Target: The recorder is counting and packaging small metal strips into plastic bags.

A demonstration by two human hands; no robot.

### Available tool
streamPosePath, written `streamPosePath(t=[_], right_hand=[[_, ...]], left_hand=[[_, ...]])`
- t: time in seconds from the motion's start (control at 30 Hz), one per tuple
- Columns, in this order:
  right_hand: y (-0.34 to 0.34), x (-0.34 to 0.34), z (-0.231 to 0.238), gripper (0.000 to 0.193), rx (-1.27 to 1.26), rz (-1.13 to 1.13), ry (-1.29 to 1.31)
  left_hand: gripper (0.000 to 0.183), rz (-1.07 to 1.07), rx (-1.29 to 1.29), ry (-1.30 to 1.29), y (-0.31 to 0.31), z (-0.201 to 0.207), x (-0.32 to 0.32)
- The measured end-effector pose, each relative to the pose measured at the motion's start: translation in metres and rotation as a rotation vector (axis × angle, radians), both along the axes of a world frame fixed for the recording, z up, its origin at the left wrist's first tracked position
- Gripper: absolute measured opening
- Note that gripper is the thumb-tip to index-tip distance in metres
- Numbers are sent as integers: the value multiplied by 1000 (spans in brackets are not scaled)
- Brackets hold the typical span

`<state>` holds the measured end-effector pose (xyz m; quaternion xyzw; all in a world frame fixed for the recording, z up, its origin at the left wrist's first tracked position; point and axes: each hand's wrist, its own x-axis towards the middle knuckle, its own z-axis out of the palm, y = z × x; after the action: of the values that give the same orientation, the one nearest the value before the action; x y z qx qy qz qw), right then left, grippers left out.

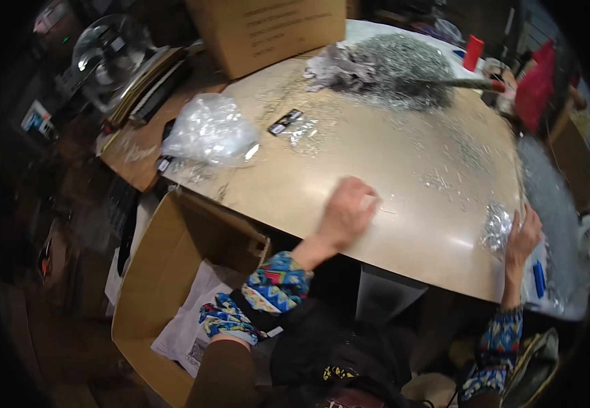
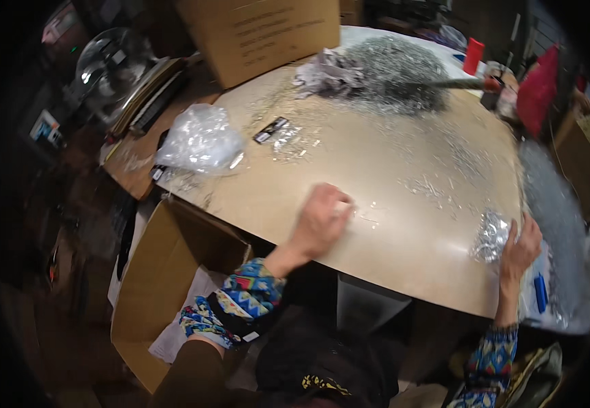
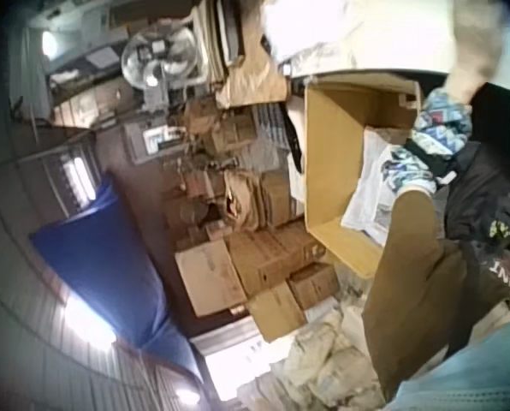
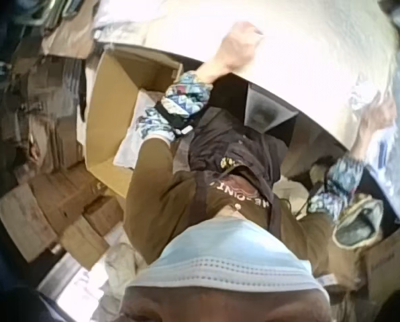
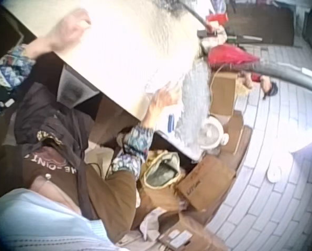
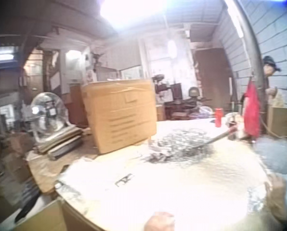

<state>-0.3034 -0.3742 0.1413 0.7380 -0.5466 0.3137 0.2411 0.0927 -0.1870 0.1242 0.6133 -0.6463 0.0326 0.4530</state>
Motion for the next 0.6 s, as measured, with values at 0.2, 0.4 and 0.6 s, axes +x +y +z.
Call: streamPosePath(t=[0.2, 0.4, 0.6], right_hand=[[35, 49, -4, 29, 102, 320, -123], [108, 146, -1, 29, 236, 781, -97], [164, 207, -5, 39, 328, 1213, 26]], left_hand=[[39, 825, 212, -494, 43, -8, 172], [50, 375, 436, -295, 64, -15, 139], [40, -200, 305, -199, 88, -1, 42]])
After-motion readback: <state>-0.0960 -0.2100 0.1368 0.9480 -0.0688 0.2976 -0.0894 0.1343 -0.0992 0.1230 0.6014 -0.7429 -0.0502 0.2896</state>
